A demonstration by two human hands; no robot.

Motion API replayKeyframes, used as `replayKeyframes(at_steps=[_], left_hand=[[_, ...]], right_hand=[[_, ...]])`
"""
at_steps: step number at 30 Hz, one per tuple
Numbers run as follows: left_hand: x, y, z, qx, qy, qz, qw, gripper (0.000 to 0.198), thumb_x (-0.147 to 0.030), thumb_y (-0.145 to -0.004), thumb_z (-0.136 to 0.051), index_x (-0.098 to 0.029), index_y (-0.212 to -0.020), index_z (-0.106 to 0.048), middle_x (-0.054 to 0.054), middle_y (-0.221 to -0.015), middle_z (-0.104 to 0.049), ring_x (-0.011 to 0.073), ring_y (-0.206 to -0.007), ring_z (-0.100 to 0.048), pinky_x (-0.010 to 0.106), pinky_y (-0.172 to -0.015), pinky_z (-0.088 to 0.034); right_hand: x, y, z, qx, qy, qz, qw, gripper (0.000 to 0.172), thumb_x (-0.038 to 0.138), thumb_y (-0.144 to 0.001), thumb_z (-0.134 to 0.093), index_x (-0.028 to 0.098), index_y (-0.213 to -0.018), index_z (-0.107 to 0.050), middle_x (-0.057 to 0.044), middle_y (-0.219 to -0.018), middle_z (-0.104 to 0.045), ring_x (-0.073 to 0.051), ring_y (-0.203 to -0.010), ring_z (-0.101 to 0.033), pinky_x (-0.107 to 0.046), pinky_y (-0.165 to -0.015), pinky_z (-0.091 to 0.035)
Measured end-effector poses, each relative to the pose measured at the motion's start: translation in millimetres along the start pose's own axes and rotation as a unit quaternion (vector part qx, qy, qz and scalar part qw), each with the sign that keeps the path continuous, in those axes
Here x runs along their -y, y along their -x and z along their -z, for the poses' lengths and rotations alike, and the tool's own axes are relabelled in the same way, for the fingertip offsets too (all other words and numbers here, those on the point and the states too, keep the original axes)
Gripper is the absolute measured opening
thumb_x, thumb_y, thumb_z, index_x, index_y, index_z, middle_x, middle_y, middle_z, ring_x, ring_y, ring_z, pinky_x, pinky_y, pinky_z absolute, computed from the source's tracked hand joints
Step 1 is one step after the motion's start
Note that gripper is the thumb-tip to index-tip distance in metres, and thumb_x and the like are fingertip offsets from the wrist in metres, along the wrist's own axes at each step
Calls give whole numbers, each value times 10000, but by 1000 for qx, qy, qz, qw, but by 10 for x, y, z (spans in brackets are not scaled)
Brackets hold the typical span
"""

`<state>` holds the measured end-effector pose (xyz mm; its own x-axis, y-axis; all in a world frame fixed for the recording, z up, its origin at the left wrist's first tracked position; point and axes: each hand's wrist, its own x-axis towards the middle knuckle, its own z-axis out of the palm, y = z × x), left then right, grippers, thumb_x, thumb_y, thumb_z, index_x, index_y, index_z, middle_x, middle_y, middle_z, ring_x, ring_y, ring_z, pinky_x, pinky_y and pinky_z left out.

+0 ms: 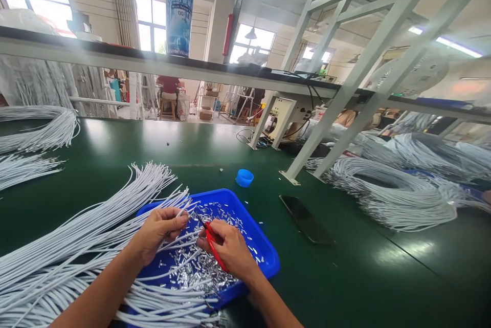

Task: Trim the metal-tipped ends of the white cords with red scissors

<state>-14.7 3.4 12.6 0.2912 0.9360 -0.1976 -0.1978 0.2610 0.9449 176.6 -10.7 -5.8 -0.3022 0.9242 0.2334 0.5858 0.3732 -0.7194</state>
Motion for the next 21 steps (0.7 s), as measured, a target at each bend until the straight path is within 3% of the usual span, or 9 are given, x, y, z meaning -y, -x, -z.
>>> replayKeyframes(at_steps=[7,11,13,18,21], left_hand=[[23,-1,11,22,-31,-20,999,288,-366,-612,-738,-120,-703,-620,-62,-501,-428,41,-437,-307,190,-439,-162],[55,-9,-2,-9,-120,-72,990,306,-424,-650,-693,-138,-735,-627,-58,-518,-439,65,-456,-318,203,-455,-203],[59,-2,-15,-45,-204,-129,969,273,-418,-690,-655,-148,-718,-624,-40,-559,-482,86,-495,-368,211,-480,-257],[38,26,-61,-126,-397,-241,876,208,-333,-774,-564,-165,-662,-611,-14,-613,-540,123,-570,-447,228,-538,-316],[27,31,-75,-124,-417,-246,866,179,-301,-776,-554,-168,-671,-613,-10,-632,-564,127,-577,-464,230,-547,-325]], right_hand=[[-44,10,-62,14,7,8,1000,383,420,-767,-586,160,-493,-522,35,-517,-447,-92,-504,-380,-224,-486,-228],[-56,28,-91,18,16,-15,1000,454,414,-767,-576,160,-448,-375,47,-497,-365,-83,-493,-339,-226,-485,-204],[-61,33,-105,18,24,-28,999,446,414,-766,-572,163,-457,-370,48,-498,-363,-84,-496,-338,-226,-484,-201],[-73,24,-137,31,26,-38,998,400,433,-779,-535,164,-499,-437,42,-517,-408,-90,-511,-360,-222,-488,-212],[-86,17,-151,35,23,-48,998,408,450,-778,-518,165,-502,-423,40,-518,-402,-92,-515,-354,-221,-489,-214]])
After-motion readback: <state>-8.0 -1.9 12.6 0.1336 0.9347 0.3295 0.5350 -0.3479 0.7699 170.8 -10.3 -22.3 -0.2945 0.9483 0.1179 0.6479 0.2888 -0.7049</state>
